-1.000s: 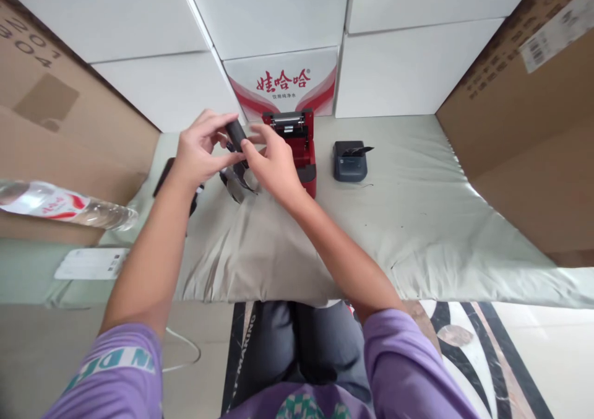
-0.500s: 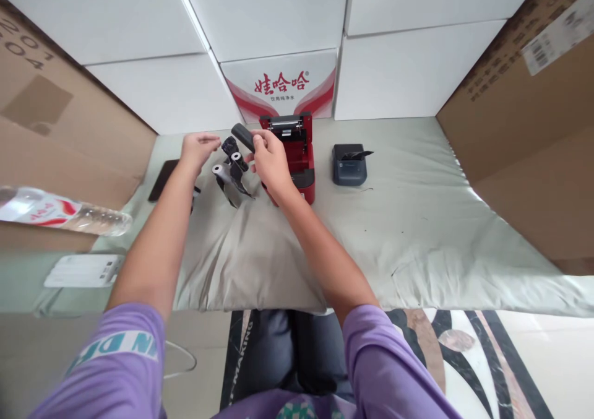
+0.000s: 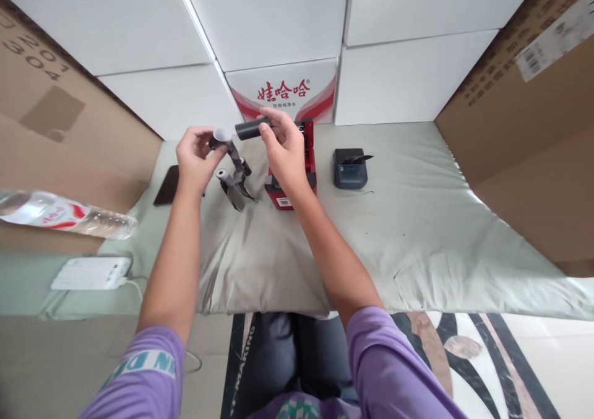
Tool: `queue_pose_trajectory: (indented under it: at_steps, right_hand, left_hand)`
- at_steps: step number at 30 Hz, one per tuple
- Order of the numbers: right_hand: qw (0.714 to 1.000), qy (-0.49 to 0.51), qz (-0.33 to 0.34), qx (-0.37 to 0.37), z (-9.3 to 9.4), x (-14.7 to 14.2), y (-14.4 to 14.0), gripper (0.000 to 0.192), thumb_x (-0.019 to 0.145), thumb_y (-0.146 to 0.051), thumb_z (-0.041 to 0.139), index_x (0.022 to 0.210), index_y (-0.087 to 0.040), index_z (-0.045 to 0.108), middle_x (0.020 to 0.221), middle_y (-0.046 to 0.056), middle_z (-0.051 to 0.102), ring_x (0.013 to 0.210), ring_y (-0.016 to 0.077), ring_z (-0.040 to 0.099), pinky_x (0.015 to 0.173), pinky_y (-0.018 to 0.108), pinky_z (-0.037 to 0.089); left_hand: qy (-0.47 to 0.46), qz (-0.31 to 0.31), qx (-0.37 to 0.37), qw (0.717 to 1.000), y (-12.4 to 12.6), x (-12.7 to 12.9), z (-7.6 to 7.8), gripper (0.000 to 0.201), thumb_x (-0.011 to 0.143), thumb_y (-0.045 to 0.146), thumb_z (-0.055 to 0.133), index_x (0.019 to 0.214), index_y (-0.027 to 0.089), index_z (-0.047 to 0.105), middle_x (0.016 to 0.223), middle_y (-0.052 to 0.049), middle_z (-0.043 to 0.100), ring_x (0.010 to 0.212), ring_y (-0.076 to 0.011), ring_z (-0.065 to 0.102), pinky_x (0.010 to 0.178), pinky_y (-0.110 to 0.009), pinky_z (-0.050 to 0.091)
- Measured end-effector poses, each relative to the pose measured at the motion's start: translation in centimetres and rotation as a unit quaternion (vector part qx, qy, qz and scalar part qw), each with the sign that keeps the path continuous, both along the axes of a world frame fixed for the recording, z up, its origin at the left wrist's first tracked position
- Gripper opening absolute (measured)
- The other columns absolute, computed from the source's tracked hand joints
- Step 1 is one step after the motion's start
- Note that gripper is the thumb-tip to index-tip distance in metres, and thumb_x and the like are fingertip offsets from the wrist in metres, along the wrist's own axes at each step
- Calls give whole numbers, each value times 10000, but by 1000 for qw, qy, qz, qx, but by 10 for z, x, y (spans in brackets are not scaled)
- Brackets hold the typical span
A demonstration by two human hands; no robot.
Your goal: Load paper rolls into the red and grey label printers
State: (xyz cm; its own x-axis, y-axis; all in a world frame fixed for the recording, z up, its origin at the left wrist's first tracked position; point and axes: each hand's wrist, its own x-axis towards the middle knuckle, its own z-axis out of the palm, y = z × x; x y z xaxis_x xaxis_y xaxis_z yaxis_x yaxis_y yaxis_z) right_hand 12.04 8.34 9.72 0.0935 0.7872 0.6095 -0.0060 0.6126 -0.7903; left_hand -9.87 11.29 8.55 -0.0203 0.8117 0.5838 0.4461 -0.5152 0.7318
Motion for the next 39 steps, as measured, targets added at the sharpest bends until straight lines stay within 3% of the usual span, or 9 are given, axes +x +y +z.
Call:
queue_pose_trajectory:
  at_steps: [4,11,21,27,32,35,39]
  right_hand:
    - [999,-36,-7,40,18,5,-16,478,1033,-658,449,1269,-273,610,1178,67,701,1181,226,694,1025,437,605]
    - [995,-56,-36,77,28,12,-30,446,1012,-659,507,1189,-274,647,1190,76,672,1133,239,680,1015,444,609]
    - [993,-73,-32,84,21,5,-27,386,1042,-570,496,1232,-271,650,1202,90,675,1129,245,671,1001,441,599]
    - [980,-170,4,101,14,-2,-23,376,1047,-504,498,1328,-320,668,1315,69,712,1223,265,633,1074,485,551]
    - [980,-186,-4,66,10,-7,-25,447,1063,-528,433,1424,-336,613,1451,47,665,1216,267,631,1106,540,531]
    - [988,-137,-31,59,8,-4,-22,491,1071,-570,381,1415,-312,617,1488,55,635,1214,264,652,1117,538,532]
    - [993,-99,-59,39,3,2,-14,508,1037,-647,431,1338,-303,651,1386,76,692,1284,282,637,1128,520,536]
  left_hand:
    - [2,-99,30,995,-29,29,12,379,796,428,839,1113,270,704,1153,-68,699,1185,-286,679,1002,-421,597]
    - [-9,-112,68,991,-29,34,31,371,829,479,816,1142,291,753,1166,-78,699,1236,-314,655,1048,-466,586]
    - [-27,-167,-2,986,-34,36,29,559,843,635,753,1266,271,717,1262,-83,718,1335,-332,628,1108,-443,551]
    - [-17,-211,13,977,-25,41,23,606,856,613,749,1348,269,663,1419,-102,666,1413,-316,572,1210,-451,449]
    - [23,-138,-53,989,-21,25,27,446,916,562,685,1207,224,702,1245,-88,722,1302,-305,633,1149,-433,492]
    - [50,-25,-103,993,-16,-6,31,273,937,420,666,1122,219,676,1122,-61,710,1173,-265,662,1084,-406,525]
    - [54,146,-140,978,-10,-55,29,148,906,244,627,1052,217,625,1076,-50,684,1098,-247,661,1061,-419,526]
